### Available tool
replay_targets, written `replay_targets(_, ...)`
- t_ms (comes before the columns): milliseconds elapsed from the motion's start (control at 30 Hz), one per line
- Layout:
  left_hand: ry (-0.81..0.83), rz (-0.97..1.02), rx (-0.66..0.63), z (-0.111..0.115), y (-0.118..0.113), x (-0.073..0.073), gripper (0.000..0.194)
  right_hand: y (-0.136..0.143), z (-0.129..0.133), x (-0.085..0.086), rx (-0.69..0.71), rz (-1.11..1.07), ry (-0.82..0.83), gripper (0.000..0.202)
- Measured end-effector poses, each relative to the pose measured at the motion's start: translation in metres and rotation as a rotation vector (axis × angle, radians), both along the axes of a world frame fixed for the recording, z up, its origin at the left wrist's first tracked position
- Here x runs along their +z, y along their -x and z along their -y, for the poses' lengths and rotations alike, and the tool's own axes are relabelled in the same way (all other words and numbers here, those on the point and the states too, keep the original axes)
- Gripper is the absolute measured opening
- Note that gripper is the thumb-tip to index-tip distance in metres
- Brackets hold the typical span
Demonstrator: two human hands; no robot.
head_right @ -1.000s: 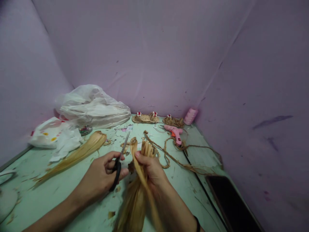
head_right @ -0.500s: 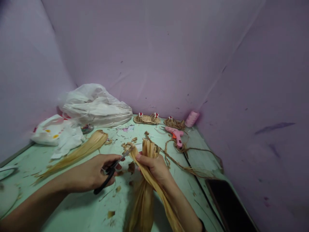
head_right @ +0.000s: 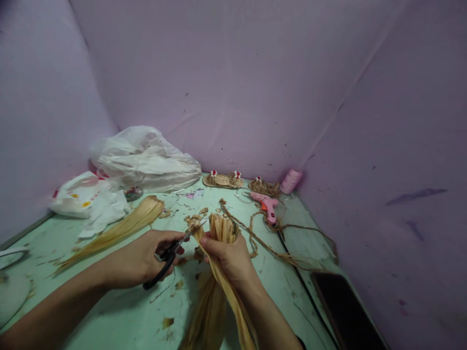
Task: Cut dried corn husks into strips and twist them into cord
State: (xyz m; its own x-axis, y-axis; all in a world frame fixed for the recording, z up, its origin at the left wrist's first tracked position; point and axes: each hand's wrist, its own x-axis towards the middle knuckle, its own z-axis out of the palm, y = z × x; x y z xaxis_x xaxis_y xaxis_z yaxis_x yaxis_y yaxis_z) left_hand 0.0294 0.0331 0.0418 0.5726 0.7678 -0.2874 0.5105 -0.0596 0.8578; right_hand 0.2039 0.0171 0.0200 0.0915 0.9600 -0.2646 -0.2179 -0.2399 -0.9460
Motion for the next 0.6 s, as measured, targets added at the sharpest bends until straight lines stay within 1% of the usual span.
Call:
replay_targets(133, 0.148, 0.044, 0.069, -0.0006, 0.0008, -0.0065, 0.032, -0.0022, -0.0002, 0.0052, -0.023, -0.022, 0.082, 0.029)
replay_targets(300, 0.279, 0.02, 0.144, -0.0022, 0.0017, -0.0082, 0.042, -0.0085, -0.0022, 0.009, -0.033, 0.01, 0.065, 0.031)
replay_targets(367, 0.256, 0.008, 0.137, -0.0024, 0.0012, -0.007, 0.044, -0.0086, -0.002, 0.0096, -0.038, 0.022, 0.062, 0.029)
replay_targets(500, 0.064, 0.053, 0.074, -0.0023, -0.0017, -0.007, 0.035, -0.0035, 0.0009, 0.0089, -0.033, 0.07, 0.045, 0.024)
replay_targets(533, 0.049, 0.064, 0.064, -0.0022, -0.0025, -0.0078, 0.032, -0.0019, 0.0017, 0.0083, -0.036, 0.081, 0.043, 0.023)
replay_targets(600, 0.093, 0.075, 0.069, -0.0021, -0.0037, -0.01, 0.031, 0.0002, 0.0029, 0.0076, -0.054, 0.089, 0.05, 0.023)
